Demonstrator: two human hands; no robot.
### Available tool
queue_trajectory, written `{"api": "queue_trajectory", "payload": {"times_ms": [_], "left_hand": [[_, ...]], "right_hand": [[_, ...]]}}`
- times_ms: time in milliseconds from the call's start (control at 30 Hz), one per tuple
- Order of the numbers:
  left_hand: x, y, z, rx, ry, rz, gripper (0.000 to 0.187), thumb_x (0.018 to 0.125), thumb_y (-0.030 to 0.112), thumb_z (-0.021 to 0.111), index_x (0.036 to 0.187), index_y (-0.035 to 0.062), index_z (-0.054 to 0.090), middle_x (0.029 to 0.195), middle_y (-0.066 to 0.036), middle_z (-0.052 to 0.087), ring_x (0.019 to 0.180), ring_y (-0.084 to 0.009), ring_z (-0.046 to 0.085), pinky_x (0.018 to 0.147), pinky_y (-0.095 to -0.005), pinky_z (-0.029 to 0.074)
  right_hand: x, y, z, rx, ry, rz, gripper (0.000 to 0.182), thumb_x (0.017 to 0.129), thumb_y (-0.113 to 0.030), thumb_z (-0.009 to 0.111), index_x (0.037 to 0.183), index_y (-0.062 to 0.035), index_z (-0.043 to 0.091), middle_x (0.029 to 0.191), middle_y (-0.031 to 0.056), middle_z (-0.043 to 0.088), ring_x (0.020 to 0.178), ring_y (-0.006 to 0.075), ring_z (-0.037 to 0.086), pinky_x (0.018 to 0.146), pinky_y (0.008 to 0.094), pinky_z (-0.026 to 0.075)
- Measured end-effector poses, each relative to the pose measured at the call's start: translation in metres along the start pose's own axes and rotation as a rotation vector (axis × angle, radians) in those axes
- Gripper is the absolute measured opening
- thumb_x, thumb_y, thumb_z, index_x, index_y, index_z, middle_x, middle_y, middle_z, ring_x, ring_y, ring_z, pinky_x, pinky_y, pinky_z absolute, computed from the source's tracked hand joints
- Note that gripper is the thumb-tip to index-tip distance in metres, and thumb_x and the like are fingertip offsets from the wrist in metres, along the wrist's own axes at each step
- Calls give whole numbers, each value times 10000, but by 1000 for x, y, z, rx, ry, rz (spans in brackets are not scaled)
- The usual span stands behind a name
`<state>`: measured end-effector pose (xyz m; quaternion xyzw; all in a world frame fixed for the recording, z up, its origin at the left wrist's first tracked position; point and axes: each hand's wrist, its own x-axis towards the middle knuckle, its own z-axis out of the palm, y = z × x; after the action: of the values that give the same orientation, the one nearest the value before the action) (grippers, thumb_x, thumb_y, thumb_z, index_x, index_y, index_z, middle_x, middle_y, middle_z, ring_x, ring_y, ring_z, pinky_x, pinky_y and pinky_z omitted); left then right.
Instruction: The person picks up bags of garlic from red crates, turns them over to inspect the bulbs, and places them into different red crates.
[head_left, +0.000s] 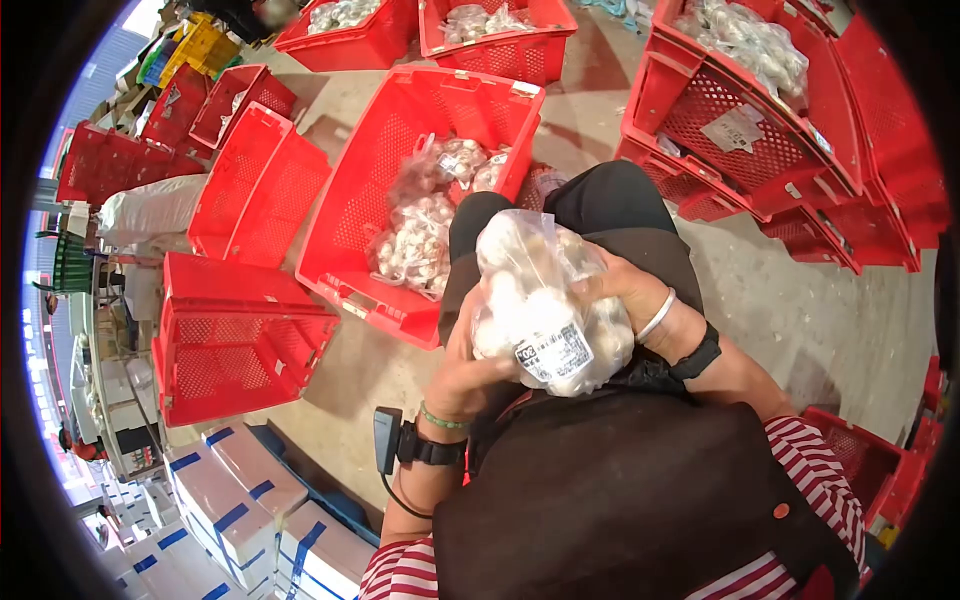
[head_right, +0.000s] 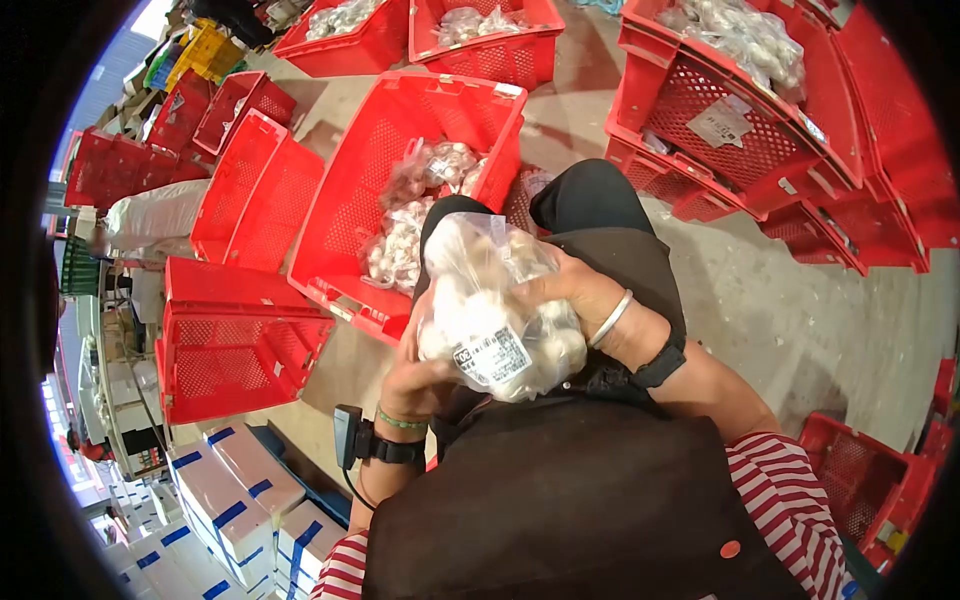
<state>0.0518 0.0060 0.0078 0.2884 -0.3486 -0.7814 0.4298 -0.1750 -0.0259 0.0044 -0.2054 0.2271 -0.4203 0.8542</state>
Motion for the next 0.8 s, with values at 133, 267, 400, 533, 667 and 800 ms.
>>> {"api": "queue_trajectory", "payload": {"times_ms": [133,267,400,533,667,800], "left_hand": [[9,-6,10,-107,262,65,702,841,116,682,1415,65,283,1344,-116,446,1230,-242,473,1011,-385,429],[21,-4,17,-291,310,9,596,897,175,617,1401,79,313,1356,-158,455,1227,-278,490,1017,-430,428],[26,-3,16,-215,163,47,699,807,113,725,1362,67,303,1303,-148,464,1210,-278,495,997,-423,454],[36,-4,18,-75,216,-5,752,761,72,754,1359,61,300,1281,-119,464,1180,-227,494,972,-372,458],[55,15,-2,-76,32,-123,607,900,115,615,1401,74,274,1283,-165,465,1097,-241,573,883,-372,508],[93,28,-64,86,349,-117,388,932,204,592,1258,42,458,1120,-148,596,916,-235,658,724,-340,573]], "right_hand": [[-11,-2,-4,157,187,-35,781,803,-103,718,1437,-6,273,1360,151,444,1234,251,475,1017,356,411],[-11,-1,7,-87,175,-54,837,726,-24,772,1414,-31,296,1253,112,486,1169,214,502,993,331,421],[-9,-4,9,-57,229,-75,758,720,1,758,1363,-30,358,1237,94,501,1160,204,506,985,340,427],[-7,-14,2,-115,257,-125,727,693,77,683,1343,-37,378,1189,87,530,1127,203,530,957,331,443],[-5,-83,15,-120,350,-285,722,650,71,659,1320,-57,419,1123,71,557,1070,203,556,908,319,470],[-19,-195,16,-318,369,-768,734,679,-9,678,1348,-65,381,1184,115,548,1084,236,560,921,375,490]]}}
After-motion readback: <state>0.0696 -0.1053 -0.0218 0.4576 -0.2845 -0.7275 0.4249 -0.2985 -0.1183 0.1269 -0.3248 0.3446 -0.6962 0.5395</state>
